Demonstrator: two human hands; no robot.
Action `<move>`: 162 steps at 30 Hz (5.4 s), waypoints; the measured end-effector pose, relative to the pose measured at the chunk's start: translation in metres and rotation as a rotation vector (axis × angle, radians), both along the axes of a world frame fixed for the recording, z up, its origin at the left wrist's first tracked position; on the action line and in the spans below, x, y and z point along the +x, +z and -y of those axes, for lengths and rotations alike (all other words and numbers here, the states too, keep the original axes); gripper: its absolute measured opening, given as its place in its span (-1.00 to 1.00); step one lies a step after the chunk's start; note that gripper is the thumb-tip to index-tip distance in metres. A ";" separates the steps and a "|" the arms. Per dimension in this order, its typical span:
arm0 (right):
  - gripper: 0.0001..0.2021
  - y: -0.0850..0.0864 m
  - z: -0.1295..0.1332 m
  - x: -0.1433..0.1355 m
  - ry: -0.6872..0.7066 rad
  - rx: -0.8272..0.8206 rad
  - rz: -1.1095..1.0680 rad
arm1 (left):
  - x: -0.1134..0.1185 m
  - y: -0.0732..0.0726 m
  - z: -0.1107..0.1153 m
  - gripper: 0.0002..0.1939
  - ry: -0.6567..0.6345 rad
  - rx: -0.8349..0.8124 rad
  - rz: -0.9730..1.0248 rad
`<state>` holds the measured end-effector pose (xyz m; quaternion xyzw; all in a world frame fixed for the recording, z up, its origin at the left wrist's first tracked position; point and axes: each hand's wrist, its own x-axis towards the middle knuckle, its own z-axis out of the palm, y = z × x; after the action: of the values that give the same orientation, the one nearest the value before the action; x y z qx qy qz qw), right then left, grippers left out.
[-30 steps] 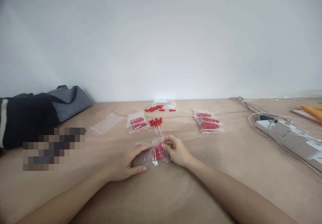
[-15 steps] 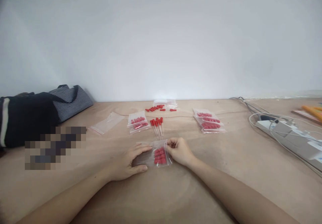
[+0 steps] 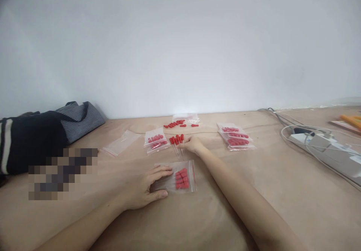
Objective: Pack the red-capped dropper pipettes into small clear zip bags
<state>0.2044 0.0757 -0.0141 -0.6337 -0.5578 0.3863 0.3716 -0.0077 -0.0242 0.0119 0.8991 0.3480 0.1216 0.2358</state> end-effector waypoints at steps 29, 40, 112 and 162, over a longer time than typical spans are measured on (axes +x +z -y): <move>-0.84 -0.001 -0.006 -0.007 -0.106 -0.032 0.051 | 0.000 -0.002 -0.002 -0.53 -0.008 0.009 0.014; -0.73 -0.003 0.064 0.042 -0.055 0.135 -0.368 | 0.000 -0.003 -0.003 -0.53 -0.030 0.015 0.010; -0.70 -0.012 0.095 0.027 0.485 0.090 -0.254 | -0.004 -0.003 -0.003 -0.58 -0.083 -0.012 -0.035; -0.71 -0.008 0.099 0.014 0.684 1.141 0.850 | -0.023 -0.013 0.005 -0.46 -0.198 0.253 0.123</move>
<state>0.2188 -0.0228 -0.0221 -0.2317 -0.9281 -0.1420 0.2547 -0.0307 -0.0287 -0.0007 0.9424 0.2247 0.1955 0.1523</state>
